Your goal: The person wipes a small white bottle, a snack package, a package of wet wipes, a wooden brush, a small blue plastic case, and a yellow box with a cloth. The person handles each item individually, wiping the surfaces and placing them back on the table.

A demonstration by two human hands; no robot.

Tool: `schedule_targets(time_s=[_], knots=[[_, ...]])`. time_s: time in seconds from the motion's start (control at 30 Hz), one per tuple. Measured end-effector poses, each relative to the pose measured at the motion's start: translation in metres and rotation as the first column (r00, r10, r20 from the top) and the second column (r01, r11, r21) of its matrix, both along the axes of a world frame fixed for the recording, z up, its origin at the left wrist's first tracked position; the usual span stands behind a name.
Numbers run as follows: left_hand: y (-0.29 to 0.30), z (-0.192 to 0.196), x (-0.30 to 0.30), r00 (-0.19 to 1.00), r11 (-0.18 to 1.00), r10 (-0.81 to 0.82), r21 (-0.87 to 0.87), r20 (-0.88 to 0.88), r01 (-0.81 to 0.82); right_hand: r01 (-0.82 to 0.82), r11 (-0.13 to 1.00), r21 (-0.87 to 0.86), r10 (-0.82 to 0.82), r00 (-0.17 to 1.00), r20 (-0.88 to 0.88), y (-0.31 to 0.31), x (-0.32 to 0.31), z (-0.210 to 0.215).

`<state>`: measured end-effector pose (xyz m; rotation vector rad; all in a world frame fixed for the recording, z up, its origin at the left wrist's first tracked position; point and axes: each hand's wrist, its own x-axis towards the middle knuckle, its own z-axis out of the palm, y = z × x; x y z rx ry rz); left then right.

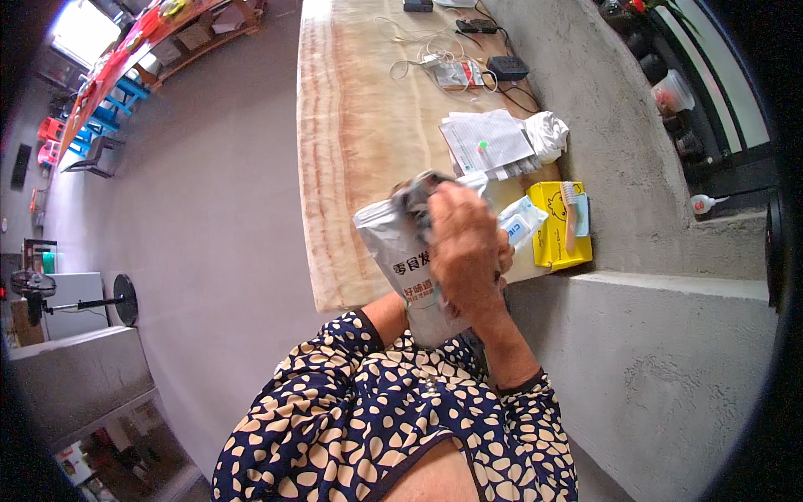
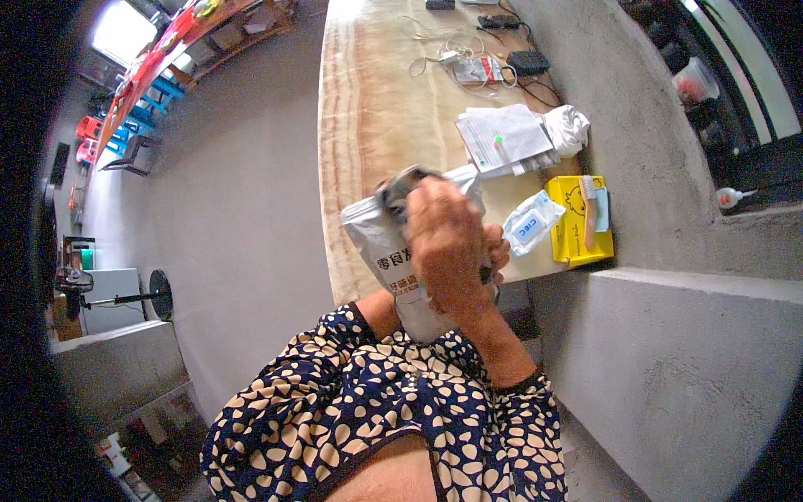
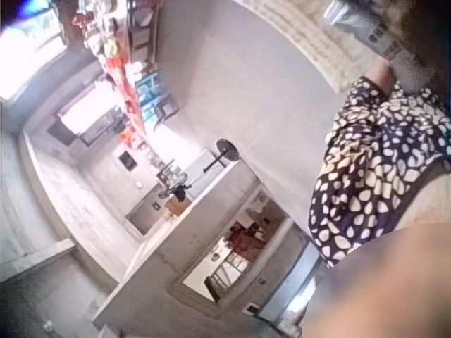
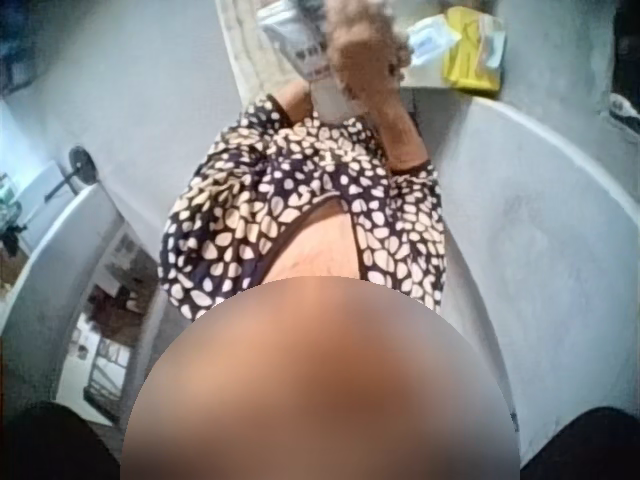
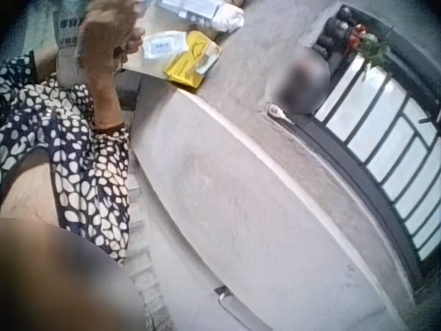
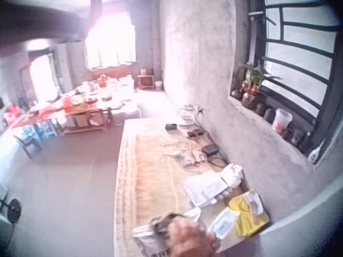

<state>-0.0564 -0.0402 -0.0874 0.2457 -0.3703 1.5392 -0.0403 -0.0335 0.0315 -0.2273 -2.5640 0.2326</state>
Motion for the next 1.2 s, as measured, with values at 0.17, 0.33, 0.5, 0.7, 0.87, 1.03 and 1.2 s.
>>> schedule_targets(time_s=[0.17,0.33,0.5,0.7,0.87,1.03,1.2], knots=[[-0.002,-0.011,-0.005,0.999,0.998,0.04,-0.044,0.034,-0.039,0.186,0.979,-0.079,-0.178,0.979,0.096,0.017,0.016,-0.006],[-0.001,-0.027,-0.02,0.987,0.988,0.151,-0.05,0.051,-0.148,-0.132,0.969,-0.21,0.159,0.98,0.121,-0.007,0.069,-0.017],[-0.014,-0.014,-0.025,0.991,0.999,0.051,0.004,0.125,-0.052,-0.329,0.899,-0.288,0.36,0.931,0.057,-0.026,0.092,-0.028],[-0.015,-0.035,0.018,0.972,0.986,0.061,-0.166,0.225,-0.023,-0.377,0.896,-0.237,0.399,0.915,0.054,-0.023,0.028,-0.01],[-0.012,-0.059,0.02,0.976,0.967,-0.023,-0.243,0.217,0.077,-0.359,0.89,-0.281,0.388,0.92,0.053,-0.009,-0.003,-0.013],[-0.02,-0.055,0.019,0.957,0.971,0.016,-0.233,0.289,0.055,-0.465,0.827,-0.317,0.511,0.856,0.078,-0.019,0.041,-0.02],[-0.028,-0.035,-0.001,0.986,0.982,-0.014,-0.184,0.164,0.045,-0.399,0.863,-0.309,0.432,0.901,0.042,-0.026,0.106,-0.034]])
